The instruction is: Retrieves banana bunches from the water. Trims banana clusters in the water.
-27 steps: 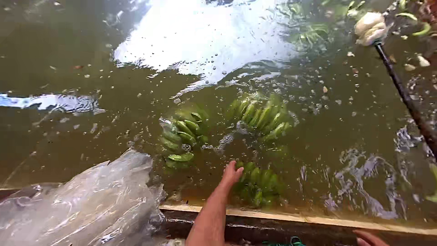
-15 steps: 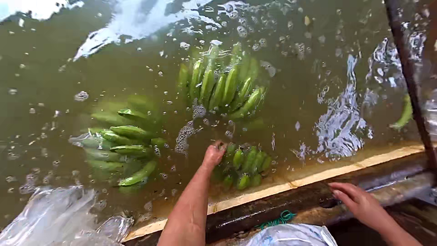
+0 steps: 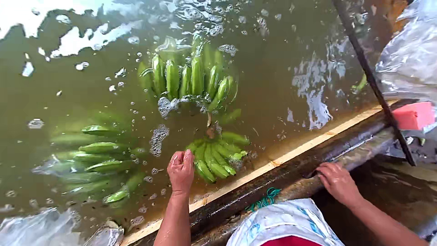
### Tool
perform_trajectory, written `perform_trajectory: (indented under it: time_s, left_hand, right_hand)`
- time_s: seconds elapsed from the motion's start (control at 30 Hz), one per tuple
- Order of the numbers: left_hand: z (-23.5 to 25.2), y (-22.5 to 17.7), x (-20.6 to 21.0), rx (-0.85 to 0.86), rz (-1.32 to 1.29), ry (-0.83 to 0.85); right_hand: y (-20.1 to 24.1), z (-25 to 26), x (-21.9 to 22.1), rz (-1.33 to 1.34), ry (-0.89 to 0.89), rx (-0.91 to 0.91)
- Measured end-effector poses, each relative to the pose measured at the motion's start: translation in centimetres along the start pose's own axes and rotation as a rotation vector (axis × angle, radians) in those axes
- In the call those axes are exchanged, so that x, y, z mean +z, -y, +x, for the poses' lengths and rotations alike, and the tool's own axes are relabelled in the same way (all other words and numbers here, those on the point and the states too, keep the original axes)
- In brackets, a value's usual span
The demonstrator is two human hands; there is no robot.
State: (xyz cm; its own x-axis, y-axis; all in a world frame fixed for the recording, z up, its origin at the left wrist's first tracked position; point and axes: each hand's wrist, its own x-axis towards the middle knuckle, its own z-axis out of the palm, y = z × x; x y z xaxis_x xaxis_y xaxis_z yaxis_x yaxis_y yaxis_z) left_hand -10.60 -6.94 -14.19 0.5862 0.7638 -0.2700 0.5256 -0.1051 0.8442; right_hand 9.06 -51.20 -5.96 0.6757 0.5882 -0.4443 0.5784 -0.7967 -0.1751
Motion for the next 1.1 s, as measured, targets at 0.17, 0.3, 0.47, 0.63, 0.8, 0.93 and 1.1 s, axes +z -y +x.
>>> perform_trajectory:
  time_s: [0.17, 0.3, 0.47, 0.63, 0.8, 0.93, 1.1]
  left_hand:
    - [5.0, 2.7, -0.7, -0.236, 0.456, 0.395]
    - [6.4, 2.3, 2.6, -0.191, 0.649, 0.581]
    - [7.4, 2.2, 3.3, -0.252, 0.644, 0.65]
    - [5.4, 5.5, 1.7, -0.302, 0.347, 0.445]
    - [-0.2, 7.2, 1.6, -0.545, -0.106, -0.02]
    - [-4.8, 6.6, 0.4, -0.725, -0.302, -0.005]
    - [-4.4, 7.6, -1.6, -0.842, -0.47, 0.001]
  right_hand:
    - [-1.3, 0.9, -0.4, -0.147, 0.092, 0.09]
    - [-1.6, 1.9, -0.7, -0.181, 0.177, 0.067]
    - [-2.0, 2.0, -0.4, -0.163, 0.153, 0.02]
    - [-3.2, 1.4, -0.2, -0.153, 0.047, -0.049]
    - [-3.3, 1.9, -0.8, -0.154, 0.165, 0.032]
    - [-3.9, 2.8, -1.3, -0.152, 0.189, -0.007]
    - [-4.5, 3.2, -1.9, -0.15, 0.317, 0.029]
